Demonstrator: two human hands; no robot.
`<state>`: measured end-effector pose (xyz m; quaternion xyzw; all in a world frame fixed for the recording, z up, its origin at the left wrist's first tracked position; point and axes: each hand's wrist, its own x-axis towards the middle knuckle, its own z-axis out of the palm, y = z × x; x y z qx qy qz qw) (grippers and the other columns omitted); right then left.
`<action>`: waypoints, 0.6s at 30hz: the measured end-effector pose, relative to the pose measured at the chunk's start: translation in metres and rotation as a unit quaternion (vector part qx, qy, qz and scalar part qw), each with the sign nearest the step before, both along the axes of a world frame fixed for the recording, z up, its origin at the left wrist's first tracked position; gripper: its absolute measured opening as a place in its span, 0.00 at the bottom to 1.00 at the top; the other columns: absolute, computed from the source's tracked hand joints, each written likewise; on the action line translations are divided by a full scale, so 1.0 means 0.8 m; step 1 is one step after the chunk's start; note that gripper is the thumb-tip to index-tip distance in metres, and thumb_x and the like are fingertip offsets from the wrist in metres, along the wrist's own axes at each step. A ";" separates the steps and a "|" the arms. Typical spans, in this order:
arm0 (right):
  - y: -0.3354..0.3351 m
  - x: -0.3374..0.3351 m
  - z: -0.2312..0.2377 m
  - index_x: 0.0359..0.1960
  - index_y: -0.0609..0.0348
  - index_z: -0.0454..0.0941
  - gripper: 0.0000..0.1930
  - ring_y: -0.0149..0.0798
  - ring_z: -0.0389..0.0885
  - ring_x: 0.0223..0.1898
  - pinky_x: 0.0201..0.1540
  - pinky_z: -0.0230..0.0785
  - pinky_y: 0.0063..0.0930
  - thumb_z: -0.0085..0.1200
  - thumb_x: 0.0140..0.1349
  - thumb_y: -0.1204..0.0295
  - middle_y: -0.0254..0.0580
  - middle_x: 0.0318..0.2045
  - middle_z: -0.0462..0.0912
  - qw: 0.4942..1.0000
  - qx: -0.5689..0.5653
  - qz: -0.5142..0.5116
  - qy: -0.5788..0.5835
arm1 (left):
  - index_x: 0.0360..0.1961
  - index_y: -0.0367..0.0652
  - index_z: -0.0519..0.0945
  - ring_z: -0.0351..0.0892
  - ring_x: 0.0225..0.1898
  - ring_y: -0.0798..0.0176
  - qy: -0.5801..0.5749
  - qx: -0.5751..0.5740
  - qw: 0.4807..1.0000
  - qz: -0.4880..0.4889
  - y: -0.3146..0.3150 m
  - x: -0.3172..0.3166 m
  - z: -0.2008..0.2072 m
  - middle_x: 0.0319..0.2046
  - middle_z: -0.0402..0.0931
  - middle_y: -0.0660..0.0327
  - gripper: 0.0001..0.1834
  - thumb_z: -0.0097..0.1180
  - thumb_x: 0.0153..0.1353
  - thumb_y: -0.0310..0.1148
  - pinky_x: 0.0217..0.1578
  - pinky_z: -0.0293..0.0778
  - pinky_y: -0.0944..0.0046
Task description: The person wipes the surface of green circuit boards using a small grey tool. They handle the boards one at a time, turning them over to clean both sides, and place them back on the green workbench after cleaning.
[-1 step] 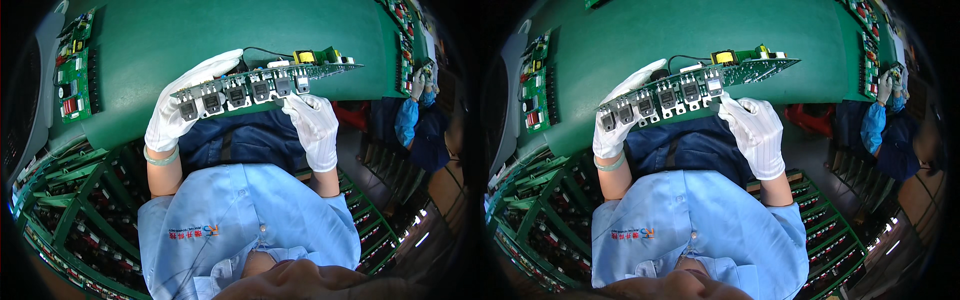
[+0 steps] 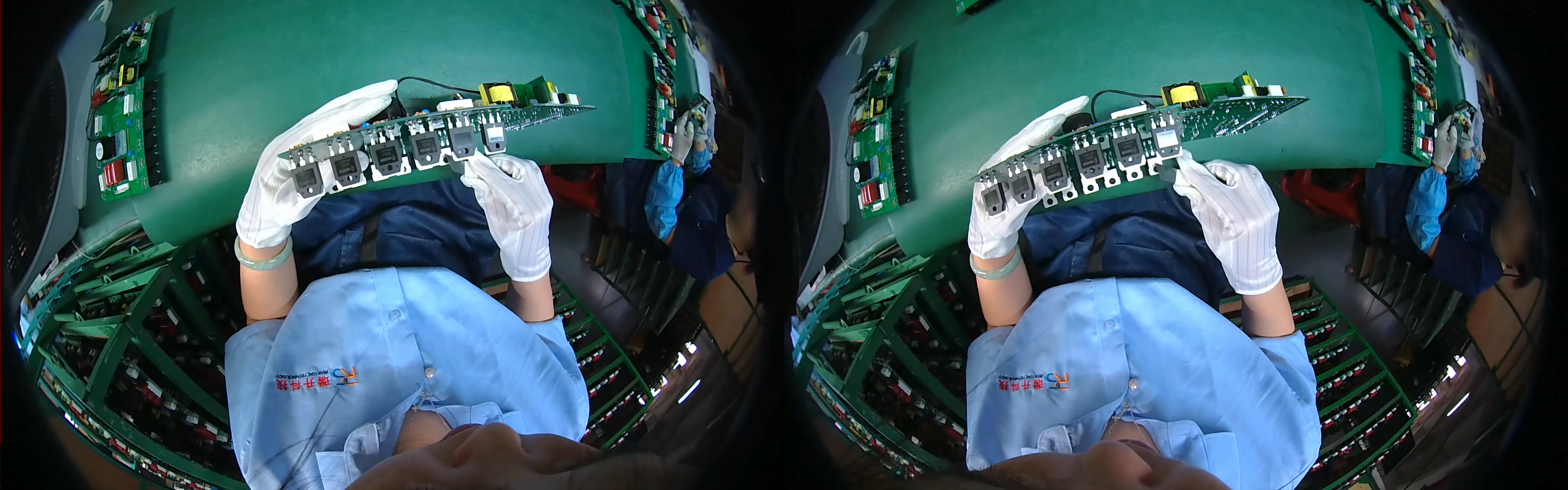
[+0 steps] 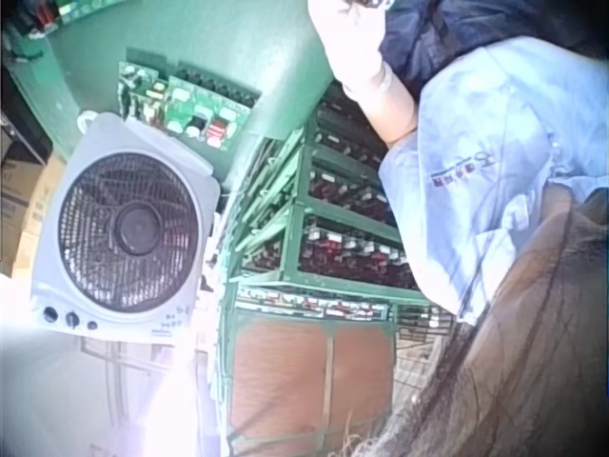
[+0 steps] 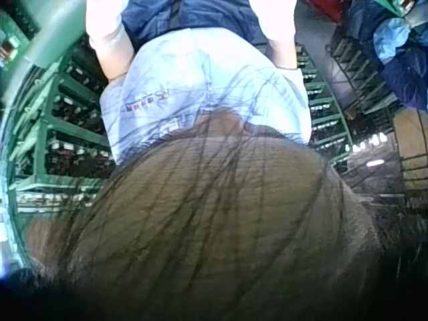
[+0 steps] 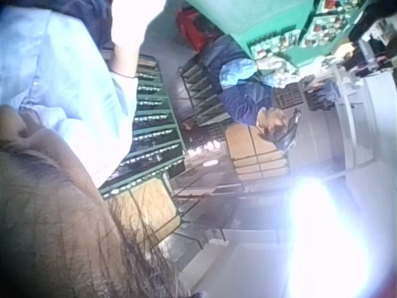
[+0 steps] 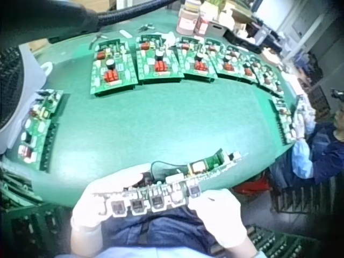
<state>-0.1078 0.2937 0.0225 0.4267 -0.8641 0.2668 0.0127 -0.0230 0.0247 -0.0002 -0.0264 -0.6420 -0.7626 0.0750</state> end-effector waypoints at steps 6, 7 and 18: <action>0.001 0.001 0.002 0.43 0.56 0.84 0.16 0.45 0.78 0.35 0.38 0.72 0.35 0.63 0.49 0.74 0.43 0.34 0.81 1.000 0.003 -0.006 -0.001 | 0.60 0.29 0.71 0.70 0.61 0.45 0.025 -0.015 1.000 0.009 0.000 0.000 -0.003 0.61 0.68 0.39 0.35 0.55 0.62 0.49 0.61 0.65 0.49; 0.000 0.001 0.001 0.43 0.56 0.84 0.16 0.45 0.78 0.35 0.38 0.72 0.35 0.63 0.49 0.74 0.43 0.34 0.81 1.000 0.006 -0.008 0.005 | 0.60 0.29 0.71 0.70 0.61 0.45 0.023 -0.012 1.000 0.010 0.000 0.000 -0.003 0.60 0.68 0.39 0.35 0.55 0.61 0.48 0.61 0.65 0.49; -0.005 0.007 0.000 0.49 0.41 0.83 0.24 0.41 0.73 0.29 0.33 0.69 0.32 0.64 0.46 0.74 0.38 0.28 0.75 1.000 0.025 -0.006 -0.014 | 0.60 0.29 0.72 0.70 0.62 0.44 0.017 -0.018 1.000 0.018 0.001 0.000 0.000 0.60 0.69 0.39 0.35 0.57 0.60 0.48 0.62 0.64 0.48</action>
